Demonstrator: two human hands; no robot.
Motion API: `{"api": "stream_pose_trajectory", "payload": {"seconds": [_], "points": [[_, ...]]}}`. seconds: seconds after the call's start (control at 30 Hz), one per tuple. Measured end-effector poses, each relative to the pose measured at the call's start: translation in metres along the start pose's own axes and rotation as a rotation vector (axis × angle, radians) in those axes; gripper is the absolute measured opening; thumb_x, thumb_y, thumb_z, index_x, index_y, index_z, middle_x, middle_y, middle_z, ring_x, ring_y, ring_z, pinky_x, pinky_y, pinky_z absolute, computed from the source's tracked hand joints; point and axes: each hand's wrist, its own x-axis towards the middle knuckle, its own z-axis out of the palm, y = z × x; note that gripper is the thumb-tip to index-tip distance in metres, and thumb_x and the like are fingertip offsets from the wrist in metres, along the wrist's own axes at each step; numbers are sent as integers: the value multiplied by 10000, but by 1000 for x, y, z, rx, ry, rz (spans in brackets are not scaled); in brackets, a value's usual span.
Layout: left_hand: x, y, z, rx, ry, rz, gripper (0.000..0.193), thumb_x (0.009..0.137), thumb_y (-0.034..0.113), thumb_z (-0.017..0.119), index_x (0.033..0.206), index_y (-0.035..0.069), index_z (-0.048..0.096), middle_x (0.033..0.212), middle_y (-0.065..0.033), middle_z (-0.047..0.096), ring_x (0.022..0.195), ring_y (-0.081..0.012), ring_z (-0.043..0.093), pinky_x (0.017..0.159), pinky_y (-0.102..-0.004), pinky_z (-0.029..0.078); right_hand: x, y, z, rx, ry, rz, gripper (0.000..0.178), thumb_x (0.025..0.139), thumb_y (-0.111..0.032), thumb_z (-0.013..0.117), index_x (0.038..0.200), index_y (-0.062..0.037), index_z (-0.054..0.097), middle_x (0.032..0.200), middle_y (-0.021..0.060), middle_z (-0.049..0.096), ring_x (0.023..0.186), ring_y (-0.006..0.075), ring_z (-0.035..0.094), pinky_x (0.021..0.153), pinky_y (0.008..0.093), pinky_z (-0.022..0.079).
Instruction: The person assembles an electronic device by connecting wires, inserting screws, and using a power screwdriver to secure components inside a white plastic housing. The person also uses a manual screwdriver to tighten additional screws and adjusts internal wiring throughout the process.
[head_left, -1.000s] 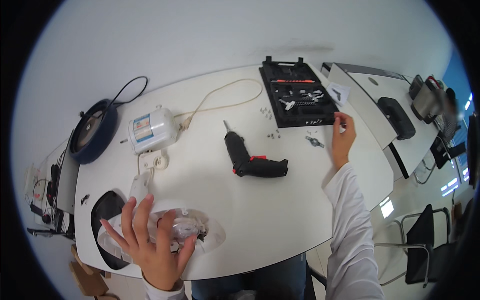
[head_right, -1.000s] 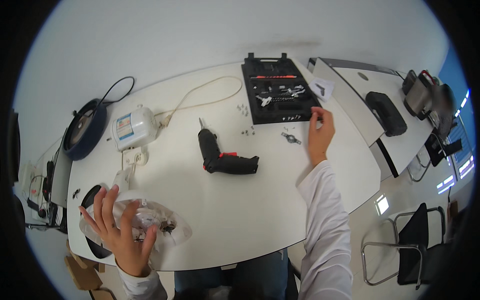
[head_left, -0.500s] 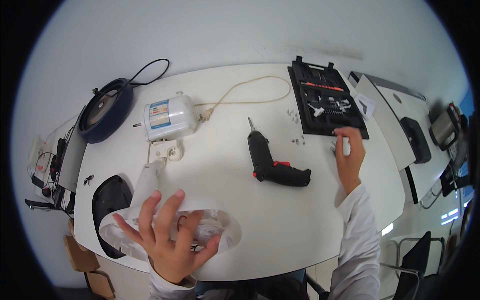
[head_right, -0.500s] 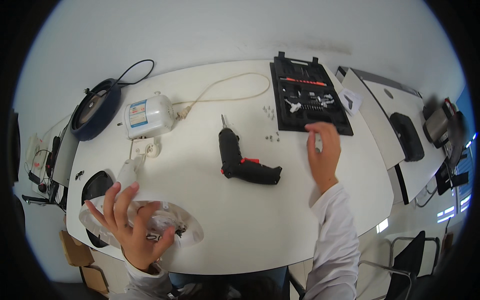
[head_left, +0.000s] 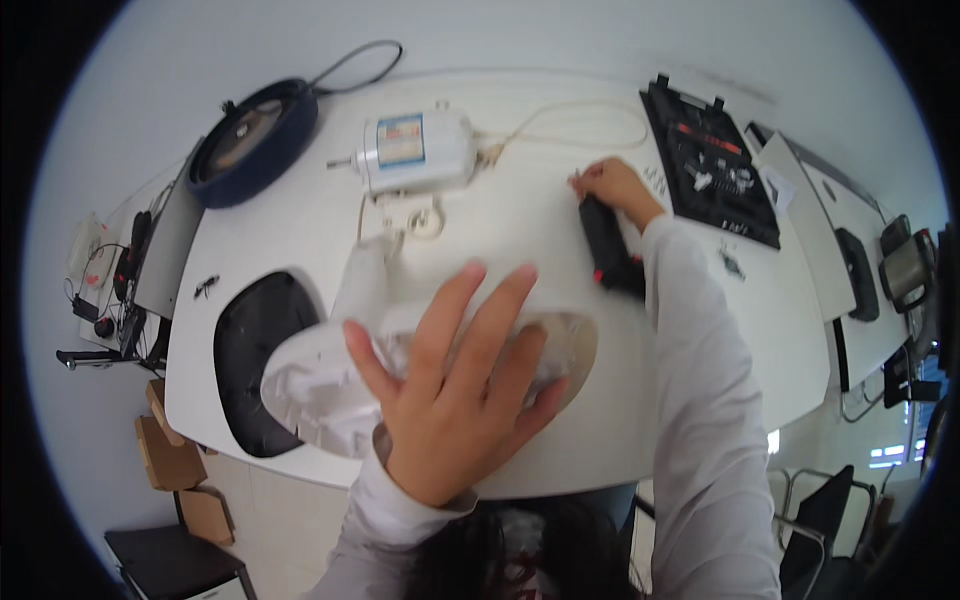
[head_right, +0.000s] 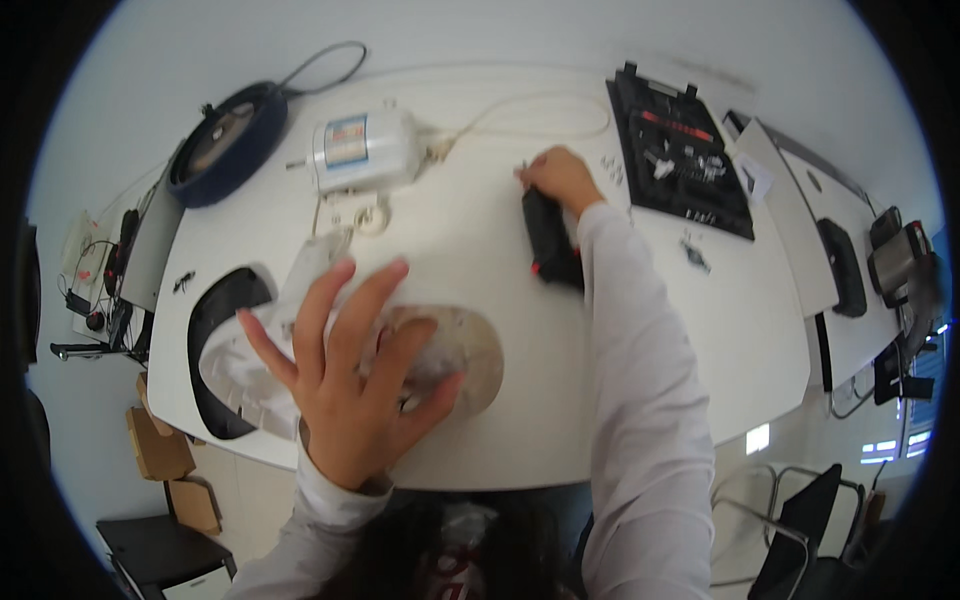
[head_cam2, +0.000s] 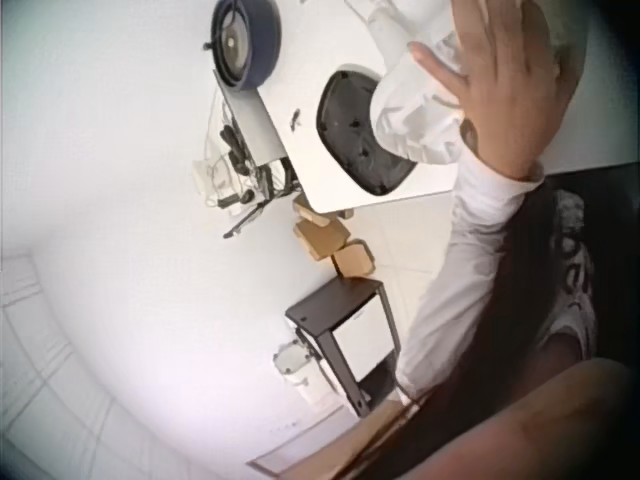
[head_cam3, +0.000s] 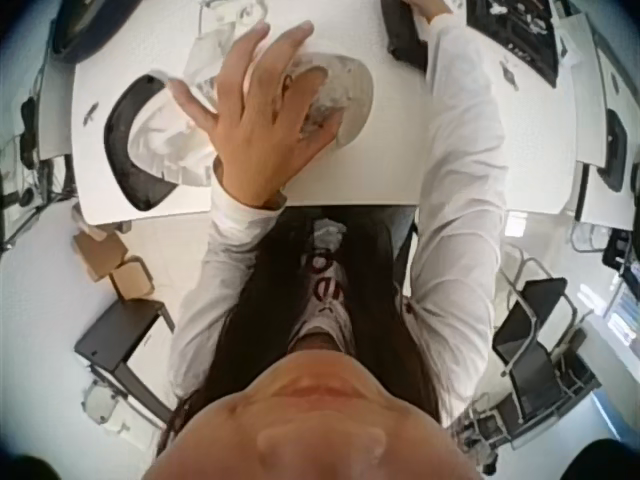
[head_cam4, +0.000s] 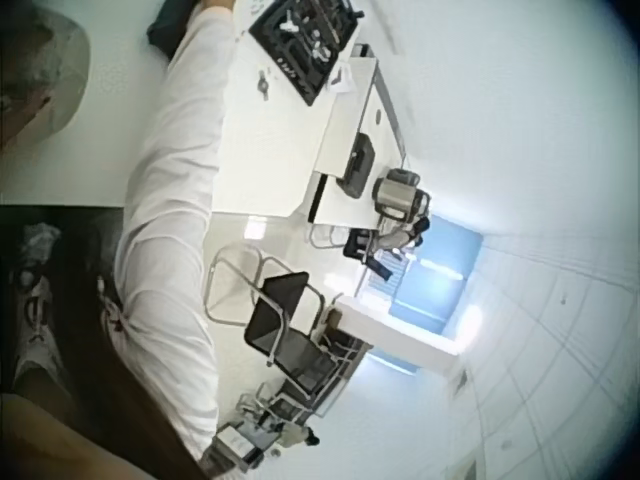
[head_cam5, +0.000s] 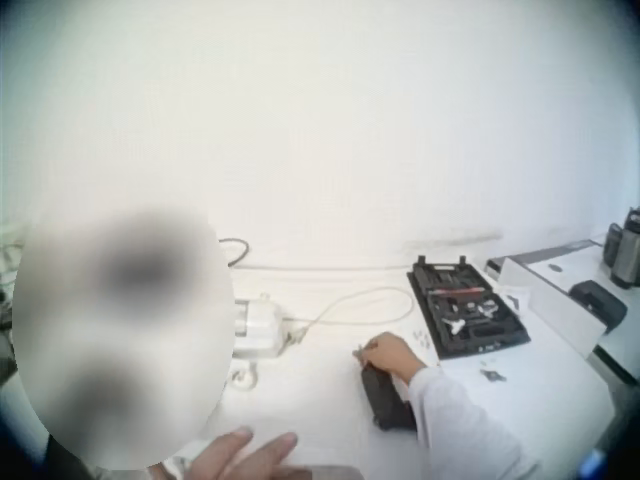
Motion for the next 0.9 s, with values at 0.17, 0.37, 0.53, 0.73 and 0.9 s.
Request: {"api": "stream_pose_trajectory", "payload": {"seconds": [0.17,0.37,0.53,0.73,0.9], "points": [[-3,-1,3,-64,73,-11,203,765,350,685,808,181,582,1314,49,563,1277,-198,480,1075,-684,48,-19,-24,10,-8,190,102,289,859,-365,636,817,-96,733,732,6,719,820,188,681,746,319,501],[0,-6,12,-50,176,27,216,749,340,684,759,156,571,1265,42,579,1263,-196,483,1060,-676,140,-27,-56,5,-327,187,167,312,907,-382,551,815,-144,730,753,-19,719,832,217,678,766,337,508],[0,-5,11,-84,192,26,212,751,335,680,754,154,569,1260,41,581,1262,-199,485,1068,-665,145,-21,-57,-7,55,235,163,347,932,-404,529,862,-127,727,745,28,709,842,147,684,704,310,500],[-5,-12,15,-60,161,61,285,681,392,749,853,204,622,1304,52,554,1302,-237,432,1118,-623,-4,-114,-102,-32,487,366,-213,314,974,-304,531,1111,-64,681,729,-43,545,698,46,514,596,222,401],[-7,-16,9,-67,125,43,376,620,457,787,860,217,627,1301,57,553,1296,-238,434,1122,-605,-33,-279,-144,-3,382,341,-215,222,945,-120,571,1105,-5,672,828,13,609,741,76,574,587,213,444]]}}
